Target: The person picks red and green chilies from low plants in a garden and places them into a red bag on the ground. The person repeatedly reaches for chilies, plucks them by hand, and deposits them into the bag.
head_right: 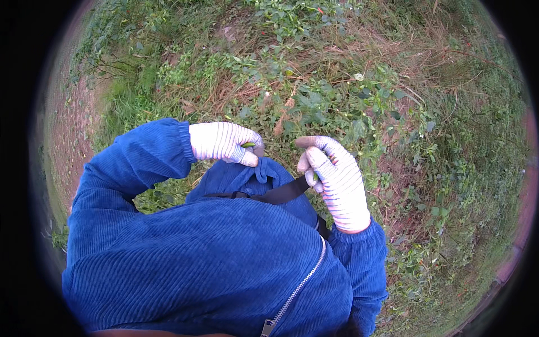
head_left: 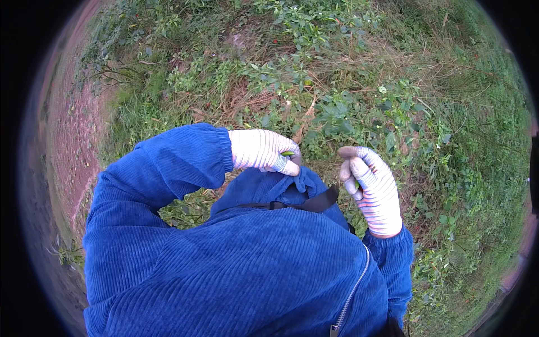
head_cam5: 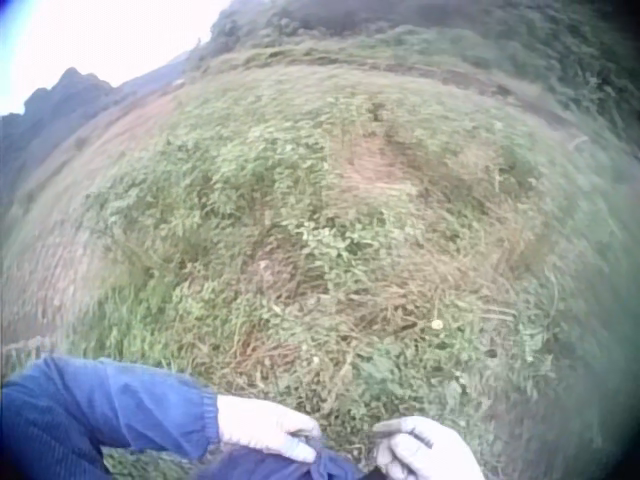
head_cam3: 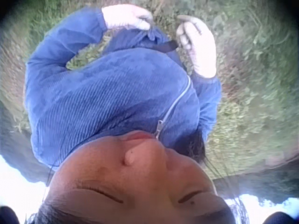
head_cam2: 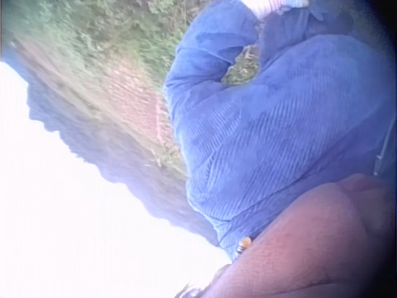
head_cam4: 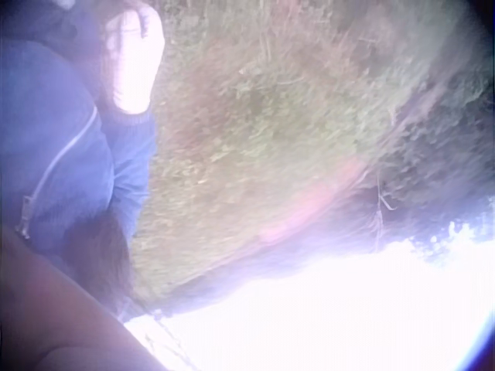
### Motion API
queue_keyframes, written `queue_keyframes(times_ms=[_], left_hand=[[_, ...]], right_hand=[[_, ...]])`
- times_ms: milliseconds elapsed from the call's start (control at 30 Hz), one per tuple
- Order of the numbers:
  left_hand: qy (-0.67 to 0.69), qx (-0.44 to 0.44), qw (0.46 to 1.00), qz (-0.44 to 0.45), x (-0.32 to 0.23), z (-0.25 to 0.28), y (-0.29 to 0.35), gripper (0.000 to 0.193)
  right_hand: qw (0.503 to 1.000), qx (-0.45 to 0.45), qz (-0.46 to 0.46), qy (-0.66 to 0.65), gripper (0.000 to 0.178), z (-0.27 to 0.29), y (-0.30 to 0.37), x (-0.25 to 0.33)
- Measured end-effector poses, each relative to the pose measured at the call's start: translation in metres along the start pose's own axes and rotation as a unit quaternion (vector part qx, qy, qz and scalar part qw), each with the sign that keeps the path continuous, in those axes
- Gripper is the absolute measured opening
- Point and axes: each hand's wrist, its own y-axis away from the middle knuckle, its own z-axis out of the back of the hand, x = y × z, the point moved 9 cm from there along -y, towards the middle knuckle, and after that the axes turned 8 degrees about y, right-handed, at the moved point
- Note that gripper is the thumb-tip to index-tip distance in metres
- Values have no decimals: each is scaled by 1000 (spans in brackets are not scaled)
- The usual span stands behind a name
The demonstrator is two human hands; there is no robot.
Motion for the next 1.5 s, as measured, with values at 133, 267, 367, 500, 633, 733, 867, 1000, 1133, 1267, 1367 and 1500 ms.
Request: queue_keyframes(times_ms=[133,267,367,500,633,733,867,1000,1133,1267,1367,1500], left_hand=[[430,1,894,-127,-7,-5,-18,26],[649,49,747,-135,10,-34,-40,22],[758,141,624,-130,12,-48,-51,28],[767,114,620,-116,42,-21,-52,38],[797,213,551,-126,55,-10,-42,38],[807,180,543,-148,74,-1,-33,38],[763,122,614,-161,88,14,-23,34],[656,-24,747,-107,118,30,-20,30],[619,5,773,-138,125,41,-15,32],[574,-17,810,-115,131,47,-11,39],[492,-21,867,-80,122,51,-9,35],[417,-76,901,-87,107,63,-3,35]], right_hand=[[967,-37,-44,-249,41,-3,-17,-21],[981,3,67,-180,36,-29,-28,-7],[947,0,264,184,25,-63,-43,17],[832,114,407,360,28,-116,-48,19],[816,193,415,353,30,-137,-64,17],[752,214,409,470,40,-158,-75,7],[734,195,355,545,58,-170,-98,-6],[796,212,298,482,61,-171,-126,-27],[932,237,1,275,67,-159,-153,-78],[938,289,-150,119,91,-161,-153,-96],[931,302,-172,112,99,-163,-152,-94],[955,261,-129,62,99,-157,-158,-79]])
